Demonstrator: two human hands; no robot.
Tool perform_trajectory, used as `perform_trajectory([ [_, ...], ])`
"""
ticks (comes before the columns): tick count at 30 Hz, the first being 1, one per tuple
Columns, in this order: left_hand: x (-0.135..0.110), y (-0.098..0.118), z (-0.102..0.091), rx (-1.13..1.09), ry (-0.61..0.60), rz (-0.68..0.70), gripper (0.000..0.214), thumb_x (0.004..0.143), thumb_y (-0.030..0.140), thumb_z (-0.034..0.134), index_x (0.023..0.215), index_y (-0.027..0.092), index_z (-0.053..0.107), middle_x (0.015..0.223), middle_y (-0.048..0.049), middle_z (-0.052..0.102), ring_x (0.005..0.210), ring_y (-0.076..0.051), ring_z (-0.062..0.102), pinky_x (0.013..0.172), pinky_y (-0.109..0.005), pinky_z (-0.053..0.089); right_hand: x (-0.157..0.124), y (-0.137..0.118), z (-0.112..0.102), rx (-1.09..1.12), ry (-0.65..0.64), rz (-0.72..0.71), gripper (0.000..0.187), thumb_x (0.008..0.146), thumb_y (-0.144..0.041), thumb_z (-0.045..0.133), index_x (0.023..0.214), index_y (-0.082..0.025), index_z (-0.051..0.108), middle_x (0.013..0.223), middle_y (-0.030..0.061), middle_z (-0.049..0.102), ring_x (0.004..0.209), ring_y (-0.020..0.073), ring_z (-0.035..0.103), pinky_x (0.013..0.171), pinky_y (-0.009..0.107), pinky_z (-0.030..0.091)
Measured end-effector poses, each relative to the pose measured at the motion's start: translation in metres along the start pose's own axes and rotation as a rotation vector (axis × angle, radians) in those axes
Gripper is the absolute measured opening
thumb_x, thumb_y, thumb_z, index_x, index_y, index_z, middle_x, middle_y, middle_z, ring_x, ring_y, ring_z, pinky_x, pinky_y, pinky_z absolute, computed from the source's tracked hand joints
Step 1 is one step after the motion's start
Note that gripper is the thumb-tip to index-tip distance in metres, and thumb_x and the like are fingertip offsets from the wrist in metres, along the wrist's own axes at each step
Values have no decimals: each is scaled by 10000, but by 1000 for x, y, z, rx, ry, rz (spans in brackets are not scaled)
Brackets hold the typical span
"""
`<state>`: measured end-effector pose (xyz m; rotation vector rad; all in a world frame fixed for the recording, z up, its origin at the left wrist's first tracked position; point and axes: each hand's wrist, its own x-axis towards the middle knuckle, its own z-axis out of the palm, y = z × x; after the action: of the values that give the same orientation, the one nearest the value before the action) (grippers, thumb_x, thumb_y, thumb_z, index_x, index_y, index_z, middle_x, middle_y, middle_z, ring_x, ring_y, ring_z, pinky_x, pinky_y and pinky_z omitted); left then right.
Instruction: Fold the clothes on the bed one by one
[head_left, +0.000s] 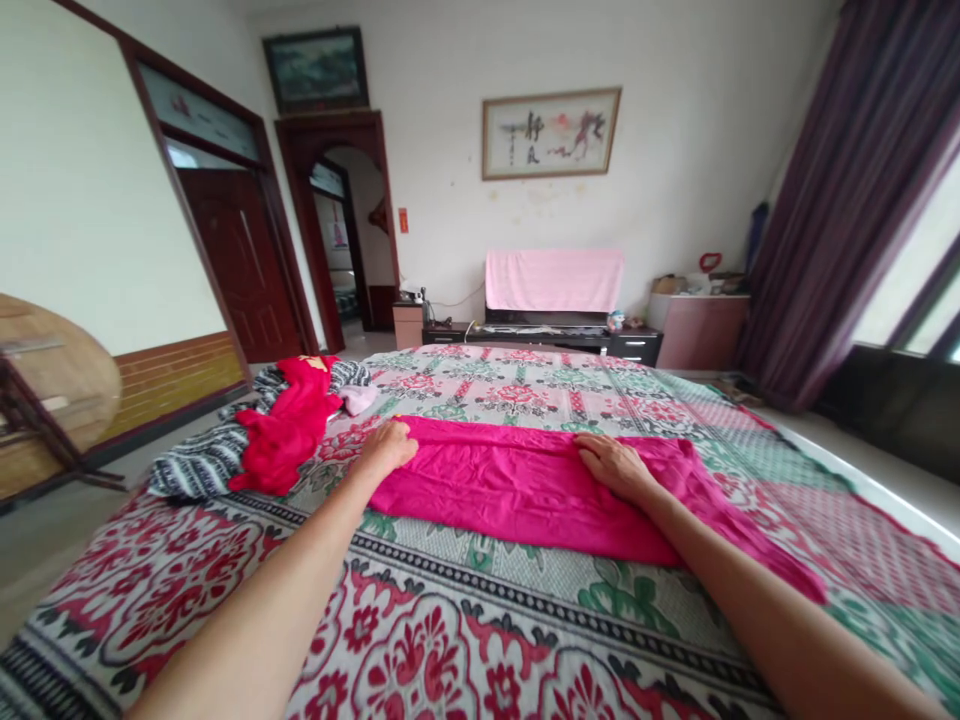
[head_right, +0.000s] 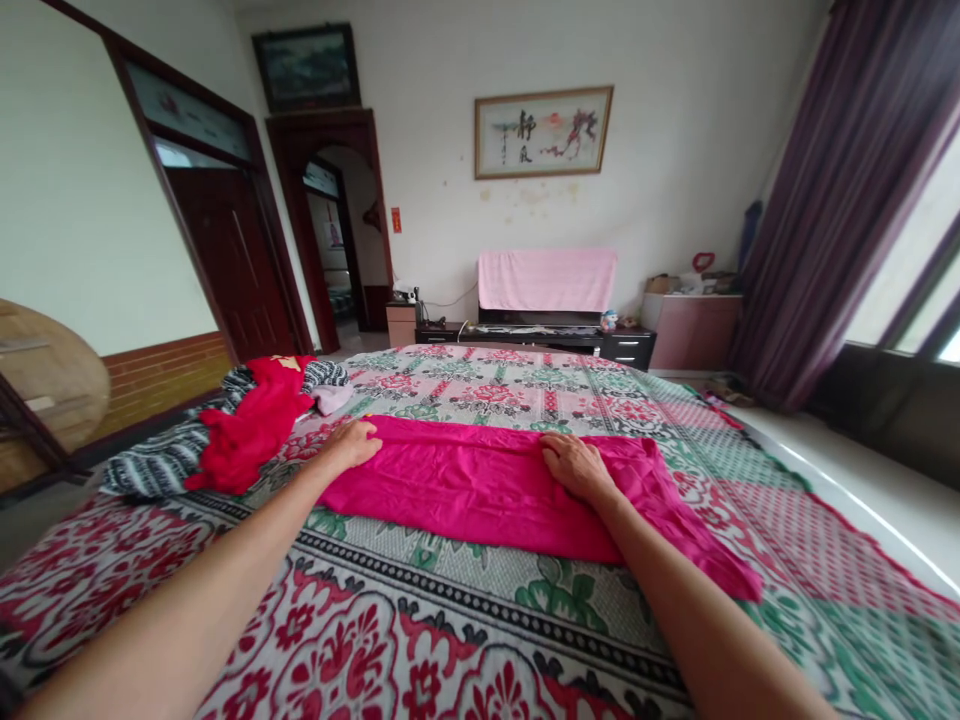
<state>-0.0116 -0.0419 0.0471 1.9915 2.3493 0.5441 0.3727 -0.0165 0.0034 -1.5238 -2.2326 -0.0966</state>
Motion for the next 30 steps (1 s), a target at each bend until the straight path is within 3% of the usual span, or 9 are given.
perform_trajectory([
  [4, -9, -49, 0, 5, 48, 14, 355, 763, 273, 529, 1072, 193, 684, 1096, -104, 695, 1074, -247, 610, 935, -310, 437, 2, 6, 0, 62, 21, 5, 342, 881, -285, 395, 1078, -242, 671, 1252, 37, 619, 1114, 204, 584, 932, 336, 456],
  [9, -14, -79, 8, -176, 123, 165, 363, 775, 288, 515, 1071, 158, 680, 1165, -85, 666, 1105, -205, 594, 997, -281, 409, -1, 16, -5, 206, 45, 119, 356, 838, -370, 442, 1010, -217, 713, 1046, 52, 717, 955, 226, 666, 838, 323, 517],
  [12, -14, -87, 9, -333, 104, 144, 346, 761, 307, 528, 1037, 178, 692, 1142, -54, 678, 1043, -189, 619, 957, -270, 440, -5, 9, -10, 238, 106, 85, 320, 799, -380, 491, 944, -215, 724, 961, 53, 736, 882, 229, 683, 778, 309, 535],
  [16, -11, -95, 5, -538, 39, 89, 409, 727, 392, 567, 1053, 183, 697, 1055, -44, 713, 948, -193, 650, 865, -258, 481, -6, -24, -15, 216, 154, -147, 238, 804, -299, 500, 909, -224, 699, 965, 50, 723, 890, 206, 670, 818, 308, 519],
  [21, -7, -105, 0, -591, -52, 108, 443, 687, 483, 594, 984, 183, 729, 946, -36, 733, 882, -207, 650, 789, -268, 481, -8, -80, -13, 172, 54, -439, 209, 848, -242, 489, 955, -209, 665, 942, 68, 693, 895, 192, 632, 830, 330, 491],
  [25, -10, -103, -10, -483, -169, 153, 392, 647, 449, 632, 919, 189, 744, 894, -27, 729, 855, -200, 637, 744, -248, 457, -14, -101, -10, 177, -28, -455, 206, 883, -250, 464, 932, -187, 654, 877, 72, 648, 798, 166, 597, 734, 293, 480],
  [30, -15, -98, -26, -411, -336, 176, 334, 638, 371, 597, 851, 156, 739, 776, -17, 704, 738, -169, 599, 642, -224, 412, -20, -104, -10, 231, -56, -456, 213, 893, -263, 461, 797, -177, 631, 747, 45, 596, 678, 137, 548, 632, 261, 431],
])
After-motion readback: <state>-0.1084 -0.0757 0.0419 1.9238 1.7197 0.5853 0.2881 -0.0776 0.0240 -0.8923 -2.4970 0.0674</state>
